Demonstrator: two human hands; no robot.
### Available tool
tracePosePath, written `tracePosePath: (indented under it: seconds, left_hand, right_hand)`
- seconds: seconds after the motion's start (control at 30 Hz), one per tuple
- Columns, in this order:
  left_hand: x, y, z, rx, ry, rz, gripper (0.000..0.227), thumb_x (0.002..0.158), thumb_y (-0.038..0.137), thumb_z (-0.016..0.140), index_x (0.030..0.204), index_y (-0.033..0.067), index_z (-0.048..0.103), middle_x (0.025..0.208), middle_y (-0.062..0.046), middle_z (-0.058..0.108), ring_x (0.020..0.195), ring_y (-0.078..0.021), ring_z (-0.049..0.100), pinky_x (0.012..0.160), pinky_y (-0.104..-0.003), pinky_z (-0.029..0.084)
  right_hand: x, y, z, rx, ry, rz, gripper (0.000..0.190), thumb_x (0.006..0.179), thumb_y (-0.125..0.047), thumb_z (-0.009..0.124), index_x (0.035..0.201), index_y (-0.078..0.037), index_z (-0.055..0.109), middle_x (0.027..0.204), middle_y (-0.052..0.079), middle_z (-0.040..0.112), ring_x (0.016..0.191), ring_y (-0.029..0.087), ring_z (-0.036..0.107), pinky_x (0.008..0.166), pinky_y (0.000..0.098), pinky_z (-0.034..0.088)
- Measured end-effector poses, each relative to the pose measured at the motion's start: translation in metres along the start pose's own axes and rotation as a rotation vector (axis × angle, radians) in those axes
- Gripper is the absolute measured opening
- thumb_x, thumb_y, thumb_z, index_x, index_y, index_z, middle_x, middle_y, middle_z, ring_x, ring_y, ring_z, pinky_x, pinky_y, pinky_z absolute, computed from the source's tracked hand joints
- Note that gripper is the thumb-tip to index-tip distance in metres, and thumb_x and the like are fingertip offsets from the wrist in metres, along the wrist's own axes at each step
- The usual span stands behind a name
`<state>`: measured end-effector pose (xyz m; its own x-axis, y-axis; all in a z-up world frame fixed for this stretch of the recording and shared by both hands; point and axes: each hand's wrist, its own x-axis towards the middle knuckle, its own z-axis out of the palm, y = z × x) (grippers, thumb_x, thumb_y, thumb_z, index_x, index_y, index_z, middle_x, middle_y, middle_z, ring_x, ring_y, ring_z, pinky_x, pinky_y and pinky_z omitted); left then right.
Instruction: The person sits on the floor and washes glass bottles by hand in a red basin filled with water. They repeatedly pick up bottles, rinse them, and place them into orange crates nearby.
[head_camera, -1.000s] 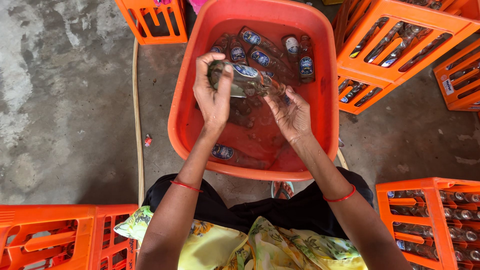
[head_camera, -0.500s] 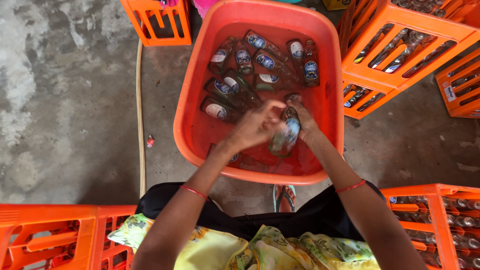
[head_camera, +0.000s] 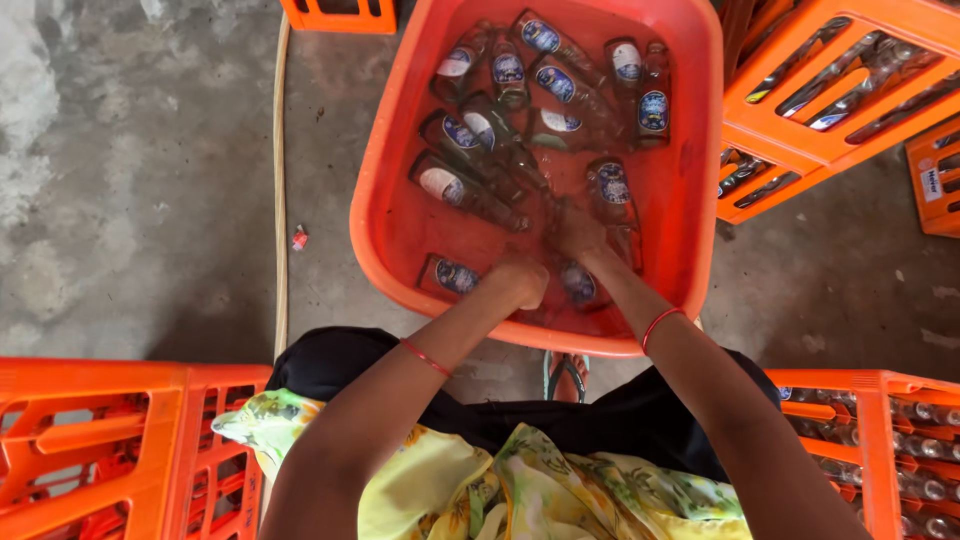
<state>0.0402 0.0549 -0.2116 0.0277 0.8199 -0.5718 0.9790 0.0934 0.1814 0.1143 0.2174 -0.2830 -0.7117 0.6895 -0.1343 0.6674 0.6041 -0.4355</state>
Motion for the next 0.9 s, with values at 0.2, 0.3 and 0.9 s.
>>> tracePosePath:
  seconds: [0.2, 0.3, 0.9]
  left_hand:
    - [-0.037, -0.042, -0.049, -0.143, 0.17, -0.126, 0.042, 0.089, 0.012, 0.065, 0.13, 0.0037, 0.067, 0.143, -0.023, 0.057, 0.131, -0.0419, 0.055, 0.105, -0.065, 0.042]
    - [-0.054, -0.052, -0.065, -0.265, 0.383, -0.104, 0.062, 0.086, 0.029, 0.074, 0.14, 0.0051, 0.055, 0.142, -0.021, 0.057, 0.137, -0.039, 0.049, 0.113, -0.058, 0.036]
    - [-0.028, 0.034, -0.079, -1.73, 0.297, 0.642, 0.059, 0.085, 0.037, 0.082, 0.127, 0.0036, 0.058, 0.102, -0.016, 0.073, 0.086, -0.0239, 0.072, 0.071, -0.035, 0.062]
  right_hand:
    - [-0.004, -0.026, -0.065, -0.078, 0.219, -0.357, 0.025, 0.101, -0.013, 0.071, 0.121, -0.008, 0.059, 0.11, 0.02, 0.069, 0.11, 0.032, 0.069, 0.104, 0.0468, 0.054]
    - [-0.027, -0.049, -0.149, 0.339, 0.321, -0.18, 0.04, 0.097, -0.021, 0.079, 0.127, -0.006, 0.058, 0.105, 0.01, 0.076, 0.093, 0.014, 0.073, 0.079, 0.0352, 0.059]
    - [-0.063, -0.182, -0.256, -0.009, 0.048, -0.625, 0.097, 0.078, -0.041, 0.088, 0.157, -0.007, 0.044, 0.146, 0.021, 0.061, 0.131, 0.035, 0.062, 0.113, 0.0435, 0.046]
